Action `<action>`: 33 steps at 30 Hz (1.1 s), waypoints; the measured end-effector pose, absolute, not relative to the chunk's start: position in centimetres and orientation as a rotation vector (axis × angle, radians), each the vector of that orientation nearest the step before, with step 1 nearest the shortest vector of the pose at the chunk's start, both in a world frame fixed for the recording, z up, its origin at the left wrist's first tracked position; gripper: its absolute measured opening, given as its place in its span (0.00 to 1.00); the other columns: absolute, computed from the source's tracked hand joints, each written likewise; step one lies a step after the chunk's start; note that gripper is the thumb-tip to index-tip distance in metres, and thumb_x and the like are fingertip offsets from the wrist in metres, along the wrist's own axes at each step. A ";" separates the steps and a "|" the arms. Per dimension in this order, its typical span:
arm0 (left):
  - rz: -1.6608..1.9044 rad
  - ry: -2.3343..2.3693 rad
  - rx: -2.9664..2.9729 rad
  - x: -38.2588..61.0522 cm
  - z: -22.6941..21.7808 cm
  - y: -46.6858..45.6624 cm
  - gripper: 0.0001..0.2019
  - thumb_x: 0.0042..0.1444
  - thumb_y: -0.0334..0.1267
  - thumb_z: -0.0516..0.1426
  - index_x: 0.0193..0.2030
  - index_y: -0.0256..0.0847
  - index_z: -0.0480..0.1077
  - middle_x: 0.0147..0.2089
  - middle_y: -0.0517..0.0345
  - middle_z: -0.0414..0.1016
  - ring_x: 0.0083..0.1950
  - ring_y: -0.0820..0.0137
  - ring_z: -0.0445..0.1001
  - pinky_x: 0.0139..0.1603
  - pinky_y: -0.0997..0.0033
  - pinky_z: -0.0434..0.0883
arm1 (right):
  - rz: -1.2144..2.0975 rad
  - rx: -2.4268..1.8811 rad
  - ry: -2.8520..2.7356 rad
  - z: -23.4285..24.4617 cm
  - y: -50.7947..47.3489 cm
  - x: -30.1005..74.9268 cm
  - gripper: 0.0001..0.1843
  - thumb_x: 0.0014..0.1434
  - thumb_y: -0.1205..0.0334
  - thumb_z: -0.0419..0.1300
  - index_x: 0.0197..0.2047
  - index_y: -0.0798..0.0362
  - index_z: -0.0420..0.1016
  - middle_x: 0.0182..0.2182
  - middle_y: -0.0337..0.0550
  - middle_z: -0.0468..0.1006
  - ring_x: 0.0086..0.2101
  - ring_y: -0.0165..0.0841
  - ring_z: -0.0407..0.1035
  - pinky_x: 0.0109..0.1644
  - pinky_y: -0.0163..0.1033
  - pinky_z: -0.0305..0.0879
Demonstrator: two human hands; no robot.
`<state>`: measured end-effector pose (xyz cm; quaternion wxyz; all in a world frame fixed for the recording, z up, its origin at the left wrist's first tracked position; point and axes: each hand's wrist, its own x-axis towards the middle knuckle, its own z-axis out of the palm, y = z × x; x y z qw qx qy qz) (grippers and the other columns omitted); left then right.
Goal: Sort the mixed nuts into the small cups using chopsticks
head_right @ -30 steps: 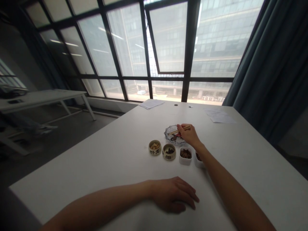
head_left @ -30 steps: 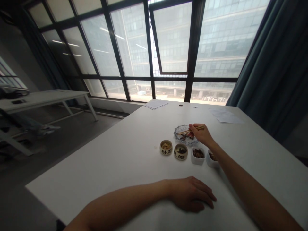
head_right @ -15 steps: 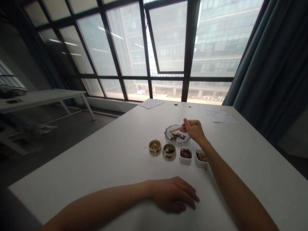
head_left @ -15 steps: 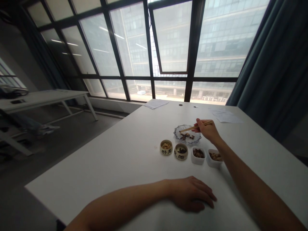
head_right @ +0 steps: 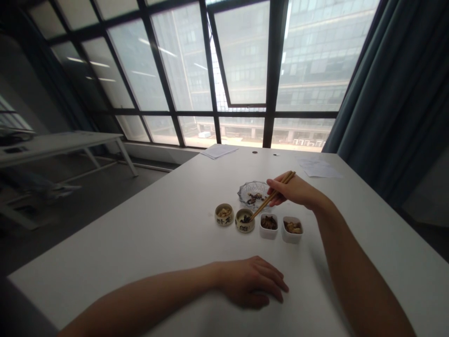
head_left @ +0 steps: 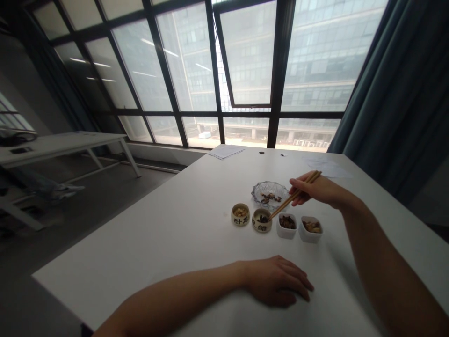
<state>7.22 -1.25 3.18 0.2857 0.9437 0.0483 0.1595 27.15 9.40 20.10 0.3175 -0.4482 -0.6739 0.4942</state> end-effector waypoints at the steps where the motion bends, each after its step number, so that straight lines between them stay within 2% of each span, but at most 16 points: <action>1: 0.430 0.124 2.530 7.2 3.2 -1.2 0.18 0.63 0.40 0.54 0.56 0.36 0.76 0.65 0.44 0.77 0.71 0.60 0.70 0.75 0.63 0.62 | 1.301 -1.176 -1.789 20.1 9.4 27.2 0.22 0.61 0.46 0.71 0.29 0.57 0.84 0.26 0.57 0.85 0.26 0.43 0.83 0.29 0.37 0.81; 8: 0.406 0.138 2.536 7.1 3.2 -1.3 0.19 0.63 0.40 0.54 0.57 0.36 0.75 0.66 0.44 0.76 0.71 0.60 0.70 0.75 0.63 0.62 | 1.271 -1.134 -1.735 20.8 10.0 29.2 0.23 0.56 0.43 0.75 0.30 0.57 0.84 0.28 0.56 0.85 0.26 0.43 0.83 0.29 0.38 0.82; 12: 0.381 0.183 2.509 7.2 3.2 -1.3 0.19 0.62 0.40 0.55 0.57 0.39 0.75 0.66 0.47 0.76 0.71 0.60 0.70 0.75 0.61 0.62 | 1.135 -1.124 -1.580 20.2 11.1 28.8 0.22 0.62 0.45 0.71 0.31 0.57 0.84 0.28 0.55 0.86 0.27 0.40 0.83 0.32 0.37 0.83; 14: 0.386 0.172 2.506 7.2 3.1 -1.3 0.19 0.62 0.40 0.55 0.56 0.39 0.75 0.66 0.46 0.76 0.71 0.59 0.70 0.75 0.62 0.62 | 1.057 -1.126 -1.507 19.2 12.1 27.9 0.21 0.65 0.48 0.69 0.30 0.57 0.83 0.27 0.54 0.85 0.26 0.39 0.83 0.31 0.35 0.82; 17: 0.395 0.154 2.515 7.3 3.1 -1.2 0.19 0.62 0.40 0.55 0.56 0.37 0.76 0.66 0.45 0.76 0.72 0.59 0.69 0.75 0.63 0.62 | 1.018 -1.086 -1.489 16.7 13.9 26.1 0.20 0.63 0.49 0.71 0.29 0.58 0.82 0.27 0.52 0.85 0.25 0.38 0.82 0.29 0.34 0.81; 23: 0.402 0.131 2.542 7.3 3.2 -1.2 0.20 0.64 0.41 0.53 0.56 0.34 0.76 0.66 0.43 0.76 0.71 0.60 0.70 0.76 0.65 0.62 | 0.985 -0.995 -1.602 11.4 17.0 24.1 0.26 0.54 0.38 0.73 0.30 0.57 0.82 0.23 0.49 0.83 0.25 0.40 0.82 0.27 0.36 0.80; 29: 0.412 0.140 2.532 7.3 3.1 -1.2 0.19 0.64 0.41 0.53 0.56 0.36 0.76 0.66 0.44 0.76 0.71 0.61 0.71 0.75 0.66 0.63 | 0.959 -0.973 -1.631 9.0 17.9 23.5 0.28 0.56 0.36 0.70 0.32 0.57 0.82 0.25 0.49 0.84 0.28 0.42 0.83 0.28 0.37 0.79; 33: 0.427 0.121 2.555 7.3 3.2 -1.2 0.19 0.64 0.40 0.53 0.55 0.33 0.76 0.65 0.43 0.76 0.70 0.61 0.71 0.74 0.68 0.63 | 0.983 -0.978 -1.582 8.5 18.0 23.2 0.28 0.56 0.36 0.70 0.30 0.57 0.81 0.29 0.52 0.85 0.30 0.43 0.84 0.29 0.37 0.80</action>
